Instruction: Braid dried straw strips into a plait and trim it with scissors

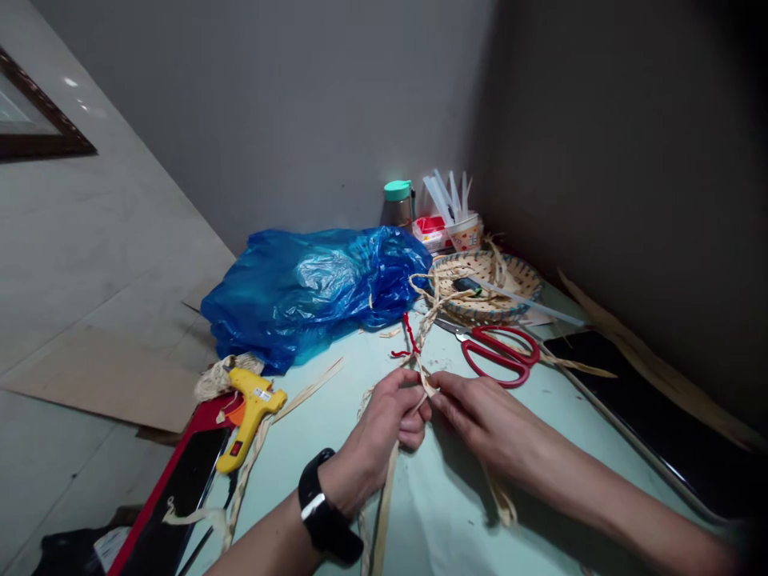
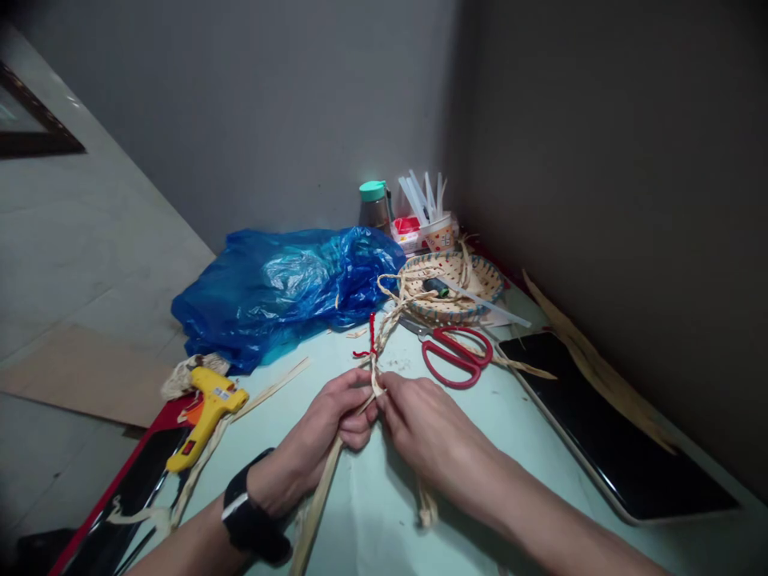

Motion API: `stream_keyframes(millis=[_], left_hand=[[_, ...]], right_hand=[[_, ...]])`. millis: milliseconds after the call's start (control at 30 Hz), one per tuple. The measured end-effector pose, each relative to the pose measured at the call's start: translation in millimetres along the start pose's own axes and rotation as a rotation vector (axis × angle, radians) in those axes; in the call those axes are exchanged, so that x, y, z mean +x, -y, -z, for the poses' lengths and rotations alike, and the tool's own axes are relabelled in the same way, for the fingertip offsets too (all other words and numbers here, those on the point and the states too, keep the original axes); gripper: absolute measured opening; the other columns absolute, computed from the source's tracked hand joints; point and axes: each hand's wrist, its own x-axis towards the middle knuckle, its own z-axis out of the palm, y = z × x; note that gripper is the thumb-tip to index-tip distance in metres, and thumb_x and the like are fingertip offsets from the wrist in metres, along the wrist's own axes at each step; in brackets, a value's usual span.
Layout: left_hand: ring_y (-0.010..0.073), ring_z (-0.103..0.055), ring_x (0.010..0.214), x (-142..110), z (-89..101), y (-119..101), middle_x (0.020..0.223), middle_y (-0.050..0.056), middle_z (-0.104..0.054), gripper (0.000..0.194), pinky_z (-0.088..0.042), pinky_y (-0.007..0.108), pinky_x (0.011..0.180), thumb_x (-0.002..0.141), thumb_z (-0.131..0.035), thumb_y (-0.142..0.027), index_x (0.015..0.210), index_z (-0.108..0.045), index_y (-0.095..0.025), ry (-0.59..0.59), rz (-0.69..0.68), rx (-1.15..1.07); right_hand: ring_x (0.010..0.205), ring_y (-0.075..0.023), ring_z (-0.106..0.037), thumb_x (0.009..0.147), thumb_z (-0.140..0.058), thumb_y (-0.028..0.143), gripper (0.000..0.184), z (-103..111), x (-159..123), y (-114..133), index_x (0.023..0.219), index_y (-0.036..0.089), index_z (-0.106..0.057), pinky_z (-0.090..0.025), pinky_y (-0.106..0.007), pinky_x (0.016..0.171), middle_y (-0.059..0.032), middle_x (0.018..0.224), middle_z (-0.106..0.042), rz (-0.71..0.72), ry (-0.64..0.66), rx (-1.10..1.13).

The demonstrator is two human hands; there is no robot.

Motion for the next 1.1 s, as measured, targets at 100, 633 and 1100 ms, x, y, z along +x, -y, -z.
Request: stream_keyframes(millis=[100, 633, 1100], left_hand=[[0.0025, -0.022, 0.043, 0.8, 0.3, 4.0, 0.058, -0.006, -0.045, 0.014, -0.01, 0.021, 0.042, 0.081, -0.057, -0.025, 0.087, -0.048, -0.016, -0.032, -0.028, 0.045], [0.0026, -0.02, 0.045, -4.5, -2.5, 6.7, 0.055, -0.009, -0.034, 0.017, -0.011, 0.02, 0.042, 0.078, -0.065, -0.028, 0.079, -0.057, -0.013, -0.128, -0.097, 0.072], [0.0036, -0.024, 0.041, -5.7, -2.4, 2.6, 0.055, -0.009, -0.046, 0.022, -0.015, 0.019, 0.042, 0.076, -0.064, -0.025, 0.09, -0.049, -0.018, -0.077, -0.172, 0.112]], right_hand=[[0.053, -0.0162, -0.047, 0.087, -0.042, 0.011, 0.018, -0.9, -4.2, 5.4, 0.094, 0.014, -0.058, -0.02, -0.029, 0.052, -0.0062, 0.067, -0.062, -0.053, 0.027, -0.363], [0.058, -0.0184, -0.056, 0.079, -0.049, 0.011, 0.02, 1.4, -16.2, 15.6, 0.091, 0.016, -0.063, -0.02, -0.033, 0.054, -0.0063, 0.078, -0.068, 0.297, 0.104, -0.507], [0.058, -0.0126, -0.047, 0.096, -0.034, 0.04, 0.035, -7.7, 10.4, -11.7, 0.076, 0.018, -0.052, -0.033, -0.025, 0.055, 0.0, 0.068, -0.055, -0.016, 0.049, 0.28]])
